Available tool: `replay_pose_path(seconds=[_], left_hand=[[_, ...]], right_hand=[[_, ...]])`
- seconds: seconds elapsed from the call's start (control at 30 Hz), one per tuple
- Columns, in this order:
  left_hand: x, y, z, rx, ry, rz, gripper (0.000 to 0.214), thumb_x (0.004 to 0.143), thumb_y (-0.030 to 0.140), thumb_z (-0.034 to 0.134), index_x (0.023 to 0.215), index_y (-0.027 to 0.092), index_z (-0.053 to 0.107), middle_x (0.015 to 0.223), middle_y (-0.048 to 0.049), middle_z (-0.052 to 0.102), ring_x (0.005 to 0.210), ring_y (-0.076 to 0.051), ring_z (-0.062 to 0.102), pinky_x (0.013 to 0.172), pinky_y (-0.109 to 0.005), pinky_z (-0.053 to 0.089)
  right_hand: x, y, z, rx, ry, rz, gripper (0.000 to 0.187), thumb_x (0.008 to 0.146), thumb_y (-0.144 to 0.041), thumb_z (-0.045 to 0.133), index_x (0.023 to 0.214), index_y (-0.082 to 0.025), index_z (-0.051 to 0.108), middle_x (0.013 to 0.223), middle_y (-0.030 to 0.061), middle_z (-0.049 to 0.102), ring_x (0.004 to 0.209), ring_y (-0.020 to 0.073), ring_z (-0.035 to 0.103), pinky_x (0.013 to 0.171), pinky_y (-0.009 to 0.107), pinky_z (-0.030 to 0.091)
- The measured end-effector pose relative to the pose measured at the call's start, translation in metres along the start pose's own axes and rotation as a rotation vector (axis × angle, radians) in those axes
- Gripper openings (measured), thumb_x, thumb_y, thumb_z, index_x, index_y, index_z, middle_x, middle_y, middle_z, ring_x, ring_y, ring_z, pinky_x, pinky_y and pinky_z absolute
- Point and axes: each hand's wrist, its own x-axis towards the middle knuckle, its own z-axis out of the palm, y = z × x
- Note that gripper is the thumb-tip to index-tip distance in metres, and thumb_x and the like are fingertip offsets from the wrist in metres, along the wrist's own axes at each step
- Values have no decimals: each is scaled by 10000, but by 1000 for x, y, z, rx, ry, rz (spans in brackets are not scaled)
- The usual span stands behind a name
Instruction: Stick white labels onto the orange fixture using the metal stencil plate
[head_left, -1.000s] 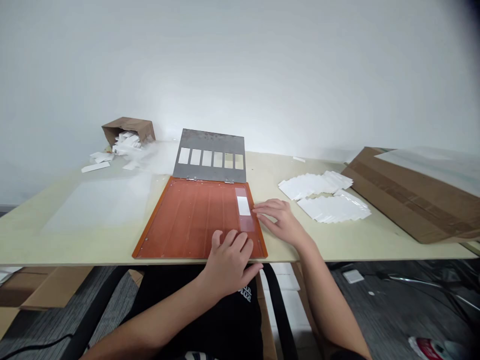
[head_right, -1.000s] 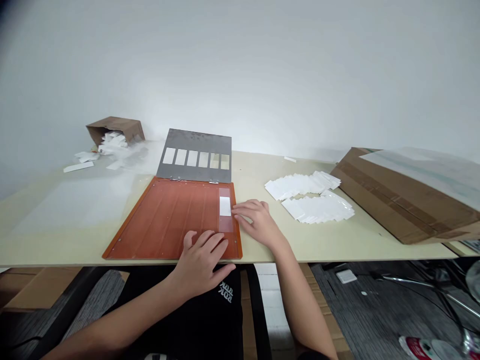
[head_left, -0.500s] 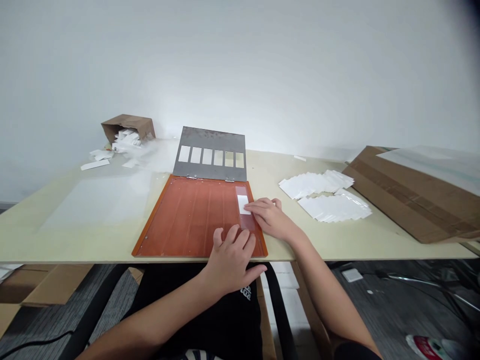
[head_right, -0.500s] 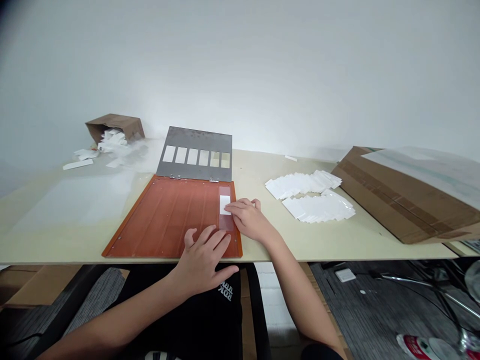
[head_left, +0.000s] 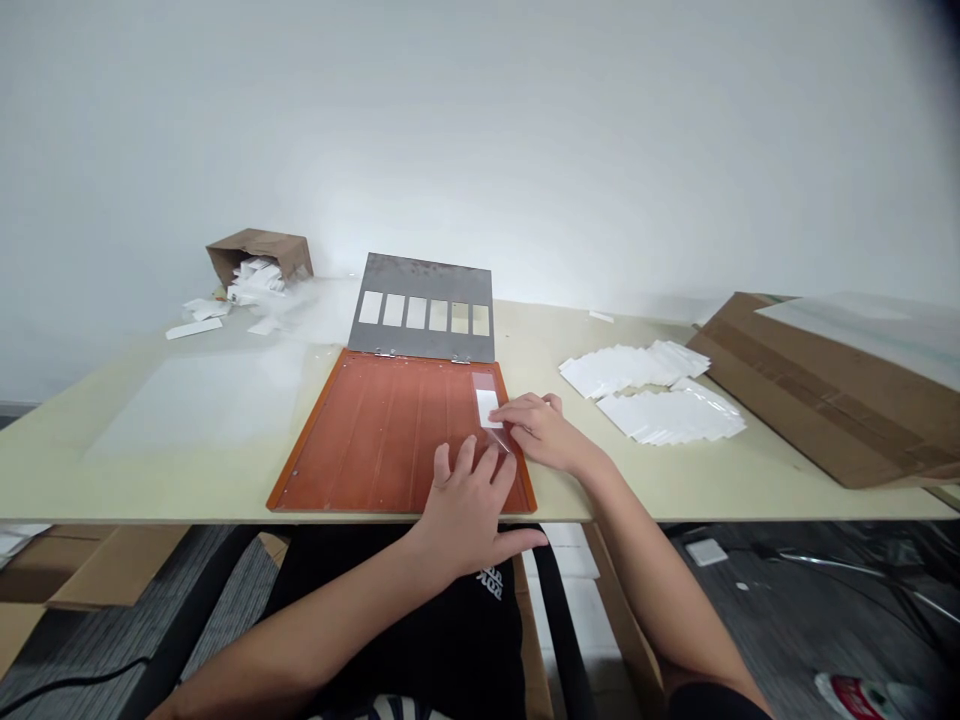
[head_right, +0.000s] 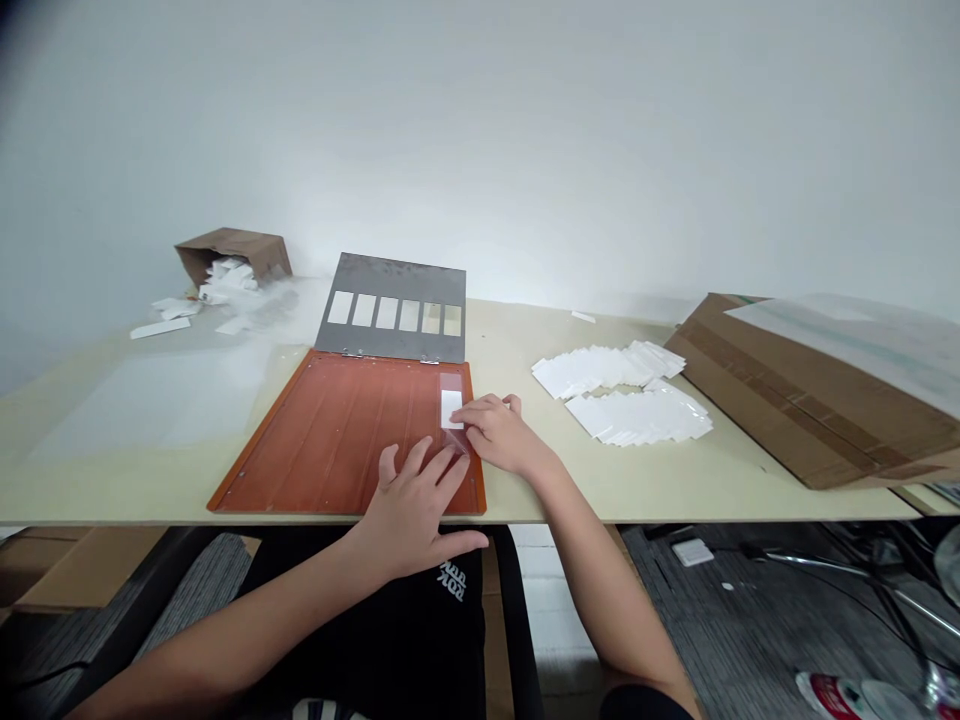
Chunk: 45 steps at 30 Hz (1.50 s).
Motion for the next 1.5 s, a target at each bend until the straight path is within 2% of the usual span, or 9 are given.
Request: replay_pose_path(seconds=[0.3, 0.4, 0.5, 0.7, 0.97, 1.2, 1.5], left_hand=[[16, -2, -4, -72, -95, -43, 923, 846, 802, 147, 1441, 162, 443, 1506, -158, 436, 1410, -436, 279, 1089, -705, 141], [17, -3, -2, -83, -102, -56, 920, 852, 796, 166, 1492, 163, 361, 1534, -150, 397, 1421, -442, 260, 1093, -718, 124], [19, -4, -1, -81, -116, -68, 916, 867, 775, 194, 1518, 138, 295, 1543, -156, 379, 1424, -441, 257, 1095, -715, 139], [26, -6, -2, -70, -143, -123, 908, 878, 763, 168, 1466, 110, 398, 1554, -156, 358, 1447, -425, 217, 1117, -693, 119], [33, -9, 4, -67, -140, -141, 938, 875, 767, 136, 1477, 89, 379, 1560, -143, 347, 1454, -418, 198, 1129, -691, 88], [36, -9, 2, -45, -140, -144, 931, 878, 762, 154, 1444, 76, 428, 1549, -179, 357, 1447, -421, 215, 1123, -697, 94], [39, -12, 1, 17, -85, -166, 847, 886, 747, 212, 1392, 137, 510, 1523, -199, 383, 1412, -433, 265, 1097, -699, 132]], right_hand=[[0, 5, -9, 65, -57, 10, 473, 876, -184, 334, 1229, -279, 636, 1231, 43, 676, 1154, 272, 533, 954, 504, 302], [0, 4, -13, 104, -66, 18, 503, 868, -188, 343, 1314, -281, 556, 1237, 48, 676, 1163, 278, 521, 985, 533, 291], [-1, 4, -15, 131, -61, 12, 489, 862, -199, 355, 1312, -274, 530, 1212, 63, 686, 1159, 284, 526, 991, 545, 301], [0, 7, -11, 209, -44, 30, 439, 819, -203, 421, 1248, -252, 498, 1178, 64, 693, 1156, 275, 547, 1008, 568, 285], [2, 11, -4, 251, 15, 40, 315, 870, -226, 440, 1175, -252, 514, 1170, 75, 704, 1119, 269, 582, 1023, 578, 250], [2, 13, -1, 241, 41, 37, 319, 879, -221, 439, 1183, -251, 532, 1140, 88, 714, 1135, 276, 568, 1003, 581, 280], [1, 13, -1, 214, 56, 12, 350, 845, -180, 445, 1170, -256, 552, 1124, 69, 721, 1100, 269, 596, 981, 555, 323]])
